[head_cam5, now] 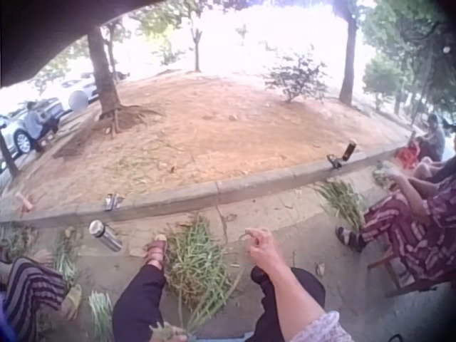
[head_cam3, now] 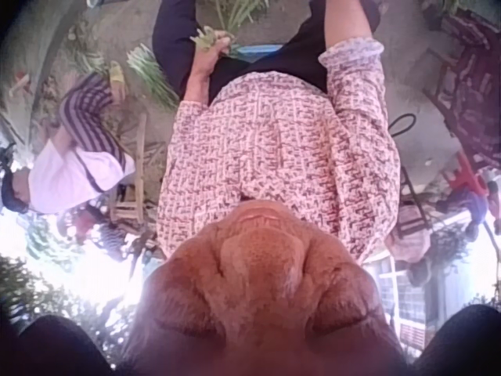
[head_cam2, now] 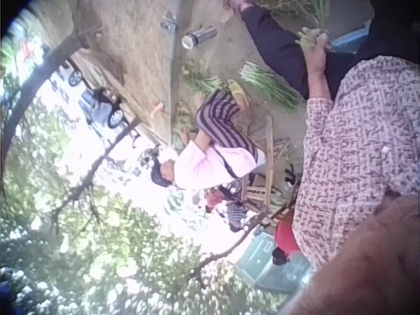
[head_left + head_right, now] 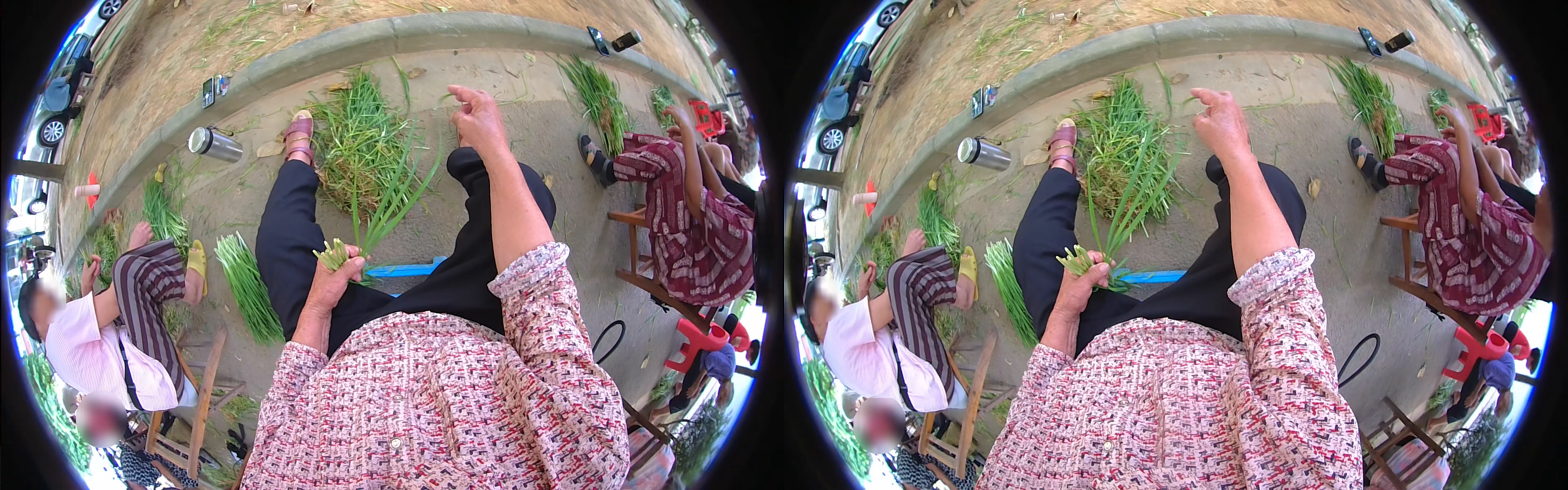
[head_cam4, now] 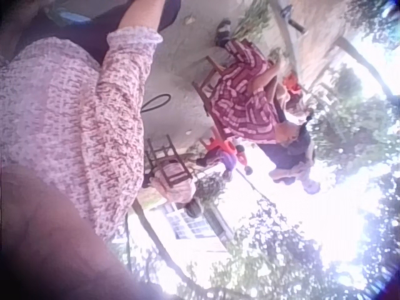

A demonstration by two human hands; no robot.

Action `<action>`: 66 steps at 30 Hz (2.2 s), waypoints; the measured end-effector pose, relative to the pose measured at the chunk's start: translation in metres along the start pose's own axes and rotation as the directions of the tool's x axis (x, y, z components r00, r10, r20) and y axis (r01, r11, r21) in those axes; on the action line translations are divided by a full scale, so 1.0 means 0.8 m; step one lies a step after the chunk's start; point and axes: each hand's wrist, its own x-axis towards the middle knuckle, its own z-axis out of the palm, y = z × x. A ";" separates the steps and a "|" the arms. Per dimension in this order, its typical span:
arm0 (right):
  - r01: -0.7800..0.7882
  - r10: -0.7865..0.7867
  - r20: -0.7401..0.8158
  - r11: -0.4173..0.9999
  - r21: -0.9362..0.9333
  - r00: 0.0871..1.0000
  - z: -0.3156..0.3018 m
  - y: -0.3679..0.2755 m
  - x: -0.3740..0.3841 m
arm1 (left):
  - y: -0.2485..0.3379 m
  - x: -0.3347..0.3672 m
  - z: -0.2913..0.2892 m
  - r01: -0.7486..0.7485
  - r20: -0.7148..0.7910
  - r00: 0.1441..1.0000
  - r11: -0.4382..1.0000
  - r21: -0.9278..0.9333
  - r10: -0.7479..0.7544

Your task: The person sits on a blue stool and picks individual green leek stalks from a pile on the ground to form a bundle in one hand.

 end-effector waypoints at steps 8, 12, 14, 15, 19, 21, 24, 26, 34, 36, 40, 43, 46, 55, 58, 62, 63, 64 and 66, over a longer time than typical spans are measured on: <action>-0.165 0.108 0.340 0.976 0.142 0.934 -0.003 -0.048 -0.014 | -0.002 -0.005 -0.002 -0.016 0.014 1.000 1.000 0.019 0.016; -0.105 0.086 0.068 0.927 0.361 0.994 0.016 0.003 0.003 | 0.005 -0.003 0.002 -0.012 0.025 1.000 0.999 0.042 0.011; -0.087 0.113 -0.024 0.866 0.492 0.993 0.010 -0.012 0.004 | 0.003 -0.004 0.001 -0.015 0.021 1.000 0.998 0.053 0.014; -0.073 0.133 -0.069 0.830 0.553 0.989 0.003 -0.023 0.005 | 0.002 -0.005 0.001 -0.016 0.019 1.000 0.998 0.059 0.015; -0.216 0.368 -0.037 0.621 0.754 0.929 -0.024 -0.052 0.004 | 0.001 -0.004 0.002 -0.014 0.024 1.000 0.997 0.074 0.012; -0.163 0.390 -0.092 0.573 0.803 0.916 -0.028 -0.048 0.008 | 0.003 -0.004 0.005 -0.020 0.019 1.000 0.996 0.089 0.018; -0.070 0.223 -0.123 0.698 0.713 0.967 -0.033 -0.052 0.005 | 0.004 -0.007 0.006 -0.031 0.013 0.999 0.994 0.107 0.030; -0.262 0.283 0.072 0.719 0.643 0.956 -0.031 -0.038 0.005 | 0.002 -0.006 0.005 -0.036 0.015 0.999 0.992 0.124 0.034; -0.532 0.291 0.470 0.653 0.539 0.833 -0.024 -0.054 0.004 | 0.000 -0.005 0.003 -0.031 0.008 1.000 0.991 0.133 0.031; -0.577 0.242 0.551 0.570 0.585 0.798 -0.023 -0.051 0.005 | 0.000 -0.005 0.004 -0.037 0.009 0.999 0.990 0.138 0.036; -0.517 0.147 0.555 0.611 0.600 0.819 -0.022 -0.046 0.004 | -0.001 -0.005 0.003 -0.033 0.004 0.999 0.992 0.119 0.033; -0.483 0.114 0.540 0.624 0.615 0.834 -0.025 -0.050 0.001 | 0.000 -0.005 0.003 -0.036 0.010 0.999 0.992 0.121 0.035; -0.448 0.129 0.484 0.632 0.632 0.866 -0.025 -0.049 0.000 | 0.000 -0.004 0.002 -0.051 0.024 0.999 0.990 0.131 0.049; -0.311 0.074 0.413 0.778 0.546 0.908 -0.050 -0.037 0.001 | 0.001 -0.001 -0.001 -0.022 -0.035 0.999 0.998 0.061 0.025; -0.313 0.083 0.407 0.782 0.539 0.910 -0.056 -0.040 -0.002 | 0.002 0.000 0.000 -0.010 -0.054 0.998 0.999 0.044 0.012; -0.315 0.076 0.426 0.790 0.526 0.902 -0.064 -0.031 0.001 | -0.005 0.004 -0.010 0.005 -0.033 0.999 0.997 0.075 -0.002; -0.315 0.083 0.434 0.808 0.498 0.897 -0.067 -0.027 0.003 | -0.008 0.005 -0.013 0.018 -0.029 0.999 0.997 0.078 -0.016; -0.296 0.087 0.430 0.843 0.449 0.899 -0.070 -0.026 0.004 | -0.007 0.006 -0.011 0.016 -0.040 0.999 0.999 0.040 -0.015; -0.255 0.091 0.424 0.903 0.347 0.901 -0.075 -0.025 0.006 | -0.009 0.008 -0.013 0.015 -0.027 1.000 0.998 0.058 -0.014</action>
